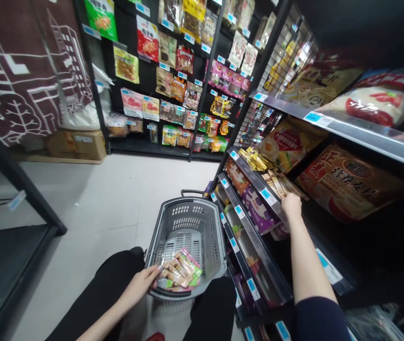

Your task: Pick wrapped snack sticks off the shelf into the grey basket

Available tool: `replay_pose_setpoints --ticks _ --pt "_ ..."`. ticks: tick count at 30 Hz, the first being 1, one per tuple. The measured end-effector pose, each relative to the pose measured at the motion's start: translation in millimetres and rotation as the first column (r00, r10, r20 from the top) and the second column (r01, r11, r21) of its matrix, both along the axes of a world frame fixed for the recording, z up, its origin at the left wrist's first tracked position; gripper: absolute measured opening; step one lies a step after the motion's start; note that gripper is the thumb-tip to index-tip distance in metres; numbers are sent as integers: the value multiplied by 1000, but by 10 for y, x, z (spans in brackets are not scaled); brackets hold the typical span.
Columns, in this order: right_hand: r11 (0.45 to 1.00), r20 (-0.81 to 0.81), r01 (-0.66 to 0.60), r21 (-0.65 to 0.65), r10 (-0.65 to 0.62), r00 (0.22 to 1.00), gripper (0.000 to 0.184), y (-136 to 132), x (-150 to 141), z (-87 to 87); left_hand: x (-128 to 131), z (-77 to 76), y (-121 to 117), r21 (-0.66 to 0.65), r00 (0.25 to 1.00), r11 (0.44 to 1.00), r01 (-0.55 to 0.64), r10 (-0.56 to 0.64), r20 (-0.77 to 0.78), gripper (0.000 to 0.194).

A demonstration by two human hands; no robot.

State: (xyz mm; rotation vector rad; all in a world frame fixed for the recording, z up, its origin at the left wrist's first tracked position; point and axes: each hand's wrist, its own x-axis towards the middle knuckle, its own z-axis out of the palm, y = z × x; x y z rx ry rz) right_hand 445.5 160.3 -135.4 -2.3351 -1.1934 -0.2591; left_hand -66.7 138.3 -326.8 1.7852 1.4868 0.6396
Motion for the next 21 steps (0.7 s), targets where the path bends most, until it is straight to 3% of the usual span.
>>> replay_pose_setpoints --ticks 4,14,17,21 --pt "1000 49 -2 -28 3 999 37 -20 70 11 12 -3 -6 -1 999 1000 15 -15 -29 45" --pt "986 197 -70 -150 99 975 28 9 120 54 13 -32 4 0 1000 1000 -1 1 -2 42" --pt "994 252 -48 -96 71 965 24 -103 56 89 10 -41 9 1 1000 1000 11 -11 7 42" --pt "992 283 47 118 -79 956 34 -280 -23 163 5 -35 14 13 1000 1000 12 -13 21 41"
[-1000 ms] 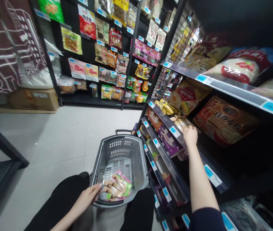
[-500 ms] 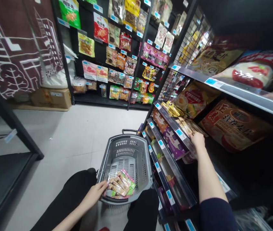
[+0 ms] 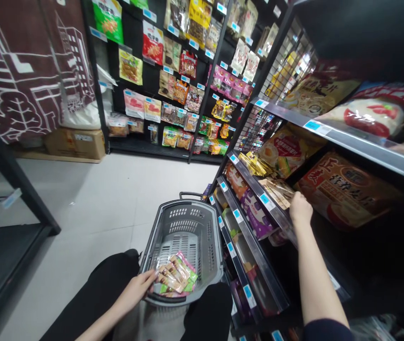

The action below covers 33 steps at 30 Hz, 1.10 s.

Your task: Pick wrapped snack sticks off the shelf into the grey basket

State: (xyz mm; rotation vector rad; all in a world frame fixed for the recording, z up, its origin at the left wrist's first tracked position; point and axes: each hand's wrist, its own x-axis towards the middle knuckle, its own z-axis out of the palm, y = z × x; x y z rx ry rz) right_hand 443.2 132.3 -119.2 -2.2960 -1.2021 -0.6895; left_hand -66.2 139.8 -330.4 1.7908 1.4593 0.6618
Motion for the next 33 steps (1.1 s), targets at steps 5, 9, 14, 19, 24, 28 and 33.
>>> replay_pose_setpoints --ticks 5,9,14,19,24,28,33 --pt "962 -16 -149 230 156 988 34 -265 -237 -38 51 48 -5 -20 994 1000 3 -1 107 46" --pt "751 -422 -450 484 651 631 37 -504 -824 -375 196 215 -164 -193 847 967 167 -41 530 65" --pt "523 -692 -668 530 722 17 37 -712 -1795 -1109 404 504 -477 -186 470 903 388 -20 882 66" --pt "536 -771 -606 587 597 -219 37 -790 -2335 -1826 428 501 -525 -323 707 926 196 95 701 57" --pt "687 -803 -419 593 541 -251 43 -846 -2626 -2244 370 343 -475 -349 844 926 146 68 532 52" --pt "727 -791 -318 609 523 -319 36 -885 -2730 -2440 337 320 -465 -362 870 913 186 17 492 48" --pt "737 -765 -278 616 476 -435 40 -953 -2658 -2539 262 361 -431 -403 841 870 285 -26 540 53"
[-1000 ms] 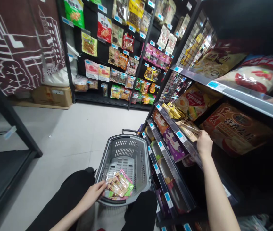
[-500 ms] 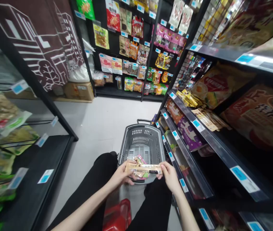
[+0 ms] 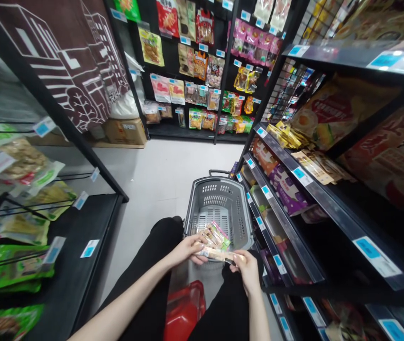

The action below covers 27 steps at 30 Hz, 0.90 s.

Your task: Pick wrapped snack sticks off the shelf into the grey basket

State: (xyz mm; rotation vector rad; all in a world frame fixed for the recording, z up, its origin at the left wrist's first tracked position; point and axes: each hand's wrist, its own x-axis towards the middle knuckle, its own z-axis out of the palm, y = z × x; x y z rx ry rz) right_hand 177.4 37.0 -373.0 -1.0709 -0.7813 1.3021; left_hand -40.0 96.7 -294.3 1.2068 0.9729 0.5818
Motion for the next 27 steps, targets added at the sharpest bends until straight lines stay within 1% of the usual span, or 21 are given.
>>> replay_pose_setpoints --ticks 2,5,7,9,11,12,13,14,15,17,19,21,23,27 --pt "999 -136 -41 -31 37 990 40 -24 34 -2 -32 -9 18 -44 998 999 16 -13 62 53" --pt "993 -378 -88 -74 53 924 31 -41 52 -9 -79 -27 46 -103 994 995 1 10 110 53" --pt "992 -439 -80 -96 30 898 28 -49 53 -19 -108 -21 61 -112 989 994 21 -4 145 54" --pt "992 -488 -86 -98 27 872 35 -65 57 -21 -128 -8 73 -81 984 995 66 -51 168 56" --pt "991 -573 -116 -72 54 817 46 -91 64 -7 -127 -13 85 -17 992 997 69 -67 109 58" --pt "990 -601 -127 -53 70 796 51 -103 68 4 -118 -26 91 19 997 999 49 -50 56 58" --pt "990 -606 -134 -38 83 791 54 -113 70 16 -106 -46 99 52 1000 998 19 -19 0 58" --pt "991 -579 -132 -35 88 810 54 -119 70 27 -93 -70 107 83 999 996 -10 14 -46 57" --pt "992 -515 -117 -42 78 853 53 -118 69 37 -83 -95 116 113 996 993 -33 42 -77 57" --pt "996 -296 -60 -63 39 954 49 -99 70 50 -77 -132 138 187 988 980 -69 93 -122 52" --pt "998 -82 -6 -60 1 997 50 -65 83 63 -93 -142 164 289 973 950 -117 168 -156 48" --pt "999 77 6 -32 -4 997 52 -28 111 78 -117 -128 189 382 954 908 -170 249 -167 47" --pt "1000 179 -7 -4 8 984 54 11 137 95 -126 -103 206 437 939 877 -202 300 -168 46" --pt "1000 362 -13 25 3 932 63 150 102 104 -99 -61 217 463 926 857 -226 337 -172 48"
